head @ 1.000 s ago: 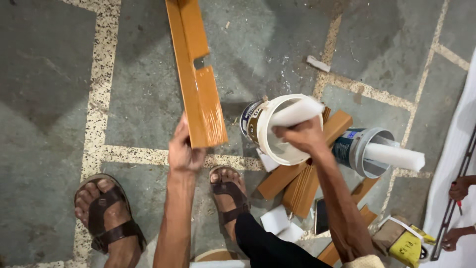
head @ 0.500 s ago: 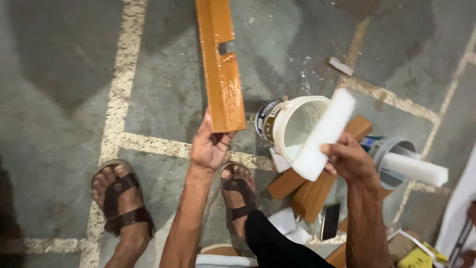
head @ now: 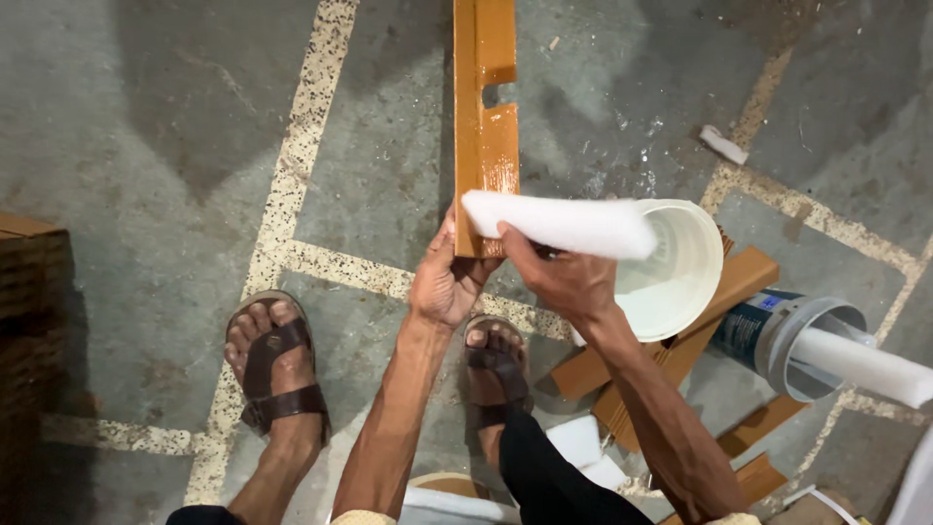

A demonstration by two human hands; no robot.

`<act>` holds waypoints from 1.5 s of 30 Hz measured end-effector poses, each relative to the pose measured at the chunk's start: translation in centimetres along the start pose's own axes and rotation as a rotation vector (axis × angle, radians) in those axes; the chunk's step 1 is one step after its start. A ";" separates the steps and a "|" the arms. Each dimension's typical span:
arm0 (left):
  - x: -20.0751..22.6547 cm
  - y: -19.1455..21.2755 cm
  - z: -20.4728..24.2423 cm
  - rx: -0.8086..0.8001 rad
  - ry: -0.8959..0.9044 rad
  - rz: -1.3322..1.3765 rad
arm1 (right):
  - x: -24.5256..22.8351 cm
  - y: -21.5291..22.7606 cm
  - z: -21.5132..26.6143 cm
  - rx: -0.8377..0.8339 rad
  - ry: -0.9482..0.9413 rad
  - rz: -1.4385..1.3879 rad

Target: The person applies a white adhesive to wooden strips using a foam brush. They repeatedly dip the brush into a bucket of glue and spread it along the length of each strip, then place the coated strips on the floor.

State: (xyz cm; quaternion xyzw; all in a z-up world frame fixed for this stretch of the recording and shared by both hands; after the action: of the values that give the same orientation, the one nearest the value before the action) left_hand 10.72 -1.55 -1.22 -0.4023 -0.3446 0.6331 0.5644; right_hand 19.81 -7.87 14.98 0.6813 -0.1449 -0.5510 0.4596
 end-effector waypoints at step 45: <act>1.7 0.5 0.4 -0.024 0.037 -0.002 | 3.6 -2.2 -0.6 -0.328 -0.172 -0.388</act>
State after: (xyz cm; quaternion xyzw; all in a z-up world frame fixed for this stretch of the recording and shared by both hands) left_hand 10.12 0.08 -1.70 -0.4204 -0.3423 0.6206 0.5665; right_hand 20.94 -8.92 10.99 0.5634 0.0413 -0.7008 0.4355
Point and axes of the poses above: each hand's wrist, its own z-axis away from the middle knuckle, its own y-axis out of the back of the hand, x = y × z, the point moved 9 cm from there along -z, towards the middle knuckle, and after that the axes turned 6 degrees about z, right-handed, at the moved point
